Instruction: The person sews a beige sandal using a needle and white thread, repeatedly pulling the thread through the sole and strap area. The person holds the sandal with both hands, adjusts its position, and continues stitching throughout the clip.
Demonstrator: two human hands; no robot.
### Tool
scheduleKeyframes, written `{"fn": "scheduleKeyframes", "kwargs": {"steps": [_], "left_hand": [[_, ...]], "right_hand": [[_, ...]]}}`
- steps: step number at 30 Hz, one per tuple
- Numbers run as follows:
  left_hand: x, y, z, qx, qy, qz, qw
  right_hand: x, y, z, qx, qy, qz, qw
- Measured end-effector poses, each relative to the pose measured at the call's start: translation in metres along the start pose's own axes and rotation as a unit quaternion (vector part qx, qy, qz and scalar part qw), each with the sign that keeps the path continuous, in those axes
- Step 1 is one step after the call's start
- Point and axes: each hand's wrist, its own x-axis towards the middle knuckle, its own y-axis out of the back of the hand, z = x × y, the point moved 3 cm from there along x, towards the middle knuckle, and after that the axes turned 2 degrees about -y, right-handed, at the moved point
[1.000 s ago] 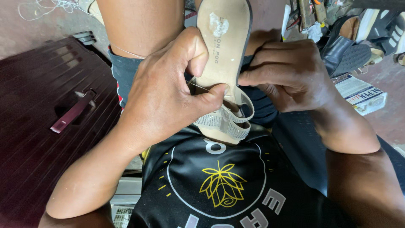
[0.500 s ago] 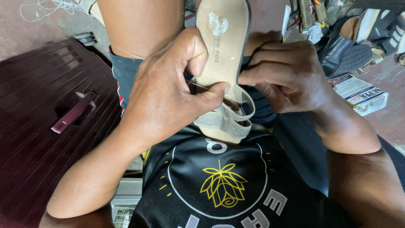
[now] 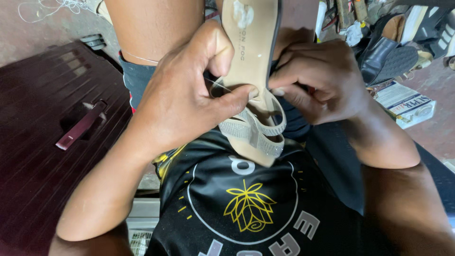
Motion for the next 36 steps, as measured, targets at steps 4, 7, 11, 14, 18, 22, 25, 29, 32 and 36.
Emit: {"fn": "scheduleKeyframes", "kwargs": {"steps": [4, 7, 11, 14, 18, 22, 25, 29, 32, 36], "left_hand": [[0.004, 0.013, 0.009, -0.003, 0.051, -0.047, 0.998], [-0.001, 0.027, 0.009, 0.069, 0.036, -0.127, 0.989], [-0.031, 0.073, -0.004, 0.168, -0.014, -0.042, 0.985], [-0.051, 0.086, -0.018, 0.396, 0.003, 0.122, 0.91], [-0.052, 0.08, -0.014, 0.378, -0.066, 0.133, 0.914], [-0.03, 0.073, 0.003, 0.324, -0.071, 0.088, 0.939], [-0.019, 0.078, 0.013, 0.177, -0.095, 0.023, 0.979], [-0.025, 0.069, 0.006, 0.138, -0.128, -0.018, 0.982], [-0.038, 0.075, -0.011, 0.163, -0.141, 0.013, 0.977], [-0.045, 0.08, -0.032, 0.1, -0.087, -0.006, 0.991]], "right_hand": [[-0.001, 0.009, 0.003, -0.006, -0.01, 0.009, 1.0], [-0.002, 0.01, 0.005, 0.029, -0.028, 0.004, 0.999], [-0.002, 0.011, 0.004, 0.023, -0.033, -0.032, 0.999], [0.003, 0.013, 0.001, 0.007, -0.027, -0.045, 0.999], [0.01, 0.009, -0.009, -0.026, -0.032, -0.014, 0.999], [0.025, 0.001, -0.019, -0.059, -0.013, 0.008, 0.998], [0.037, -0.001, -0.028, -0.075, -0.024, 0.002, 0.997], [0.051, -0.006, -0.036, -0.09, -0.023, -0.01, 0.996], [0.051, -0.004, -0.04, -0.095, -0.071, -0.029, 0.992], [0.048, 0.009, -0.034, -0.097, -0.076, -0.046, 0.991]]}}
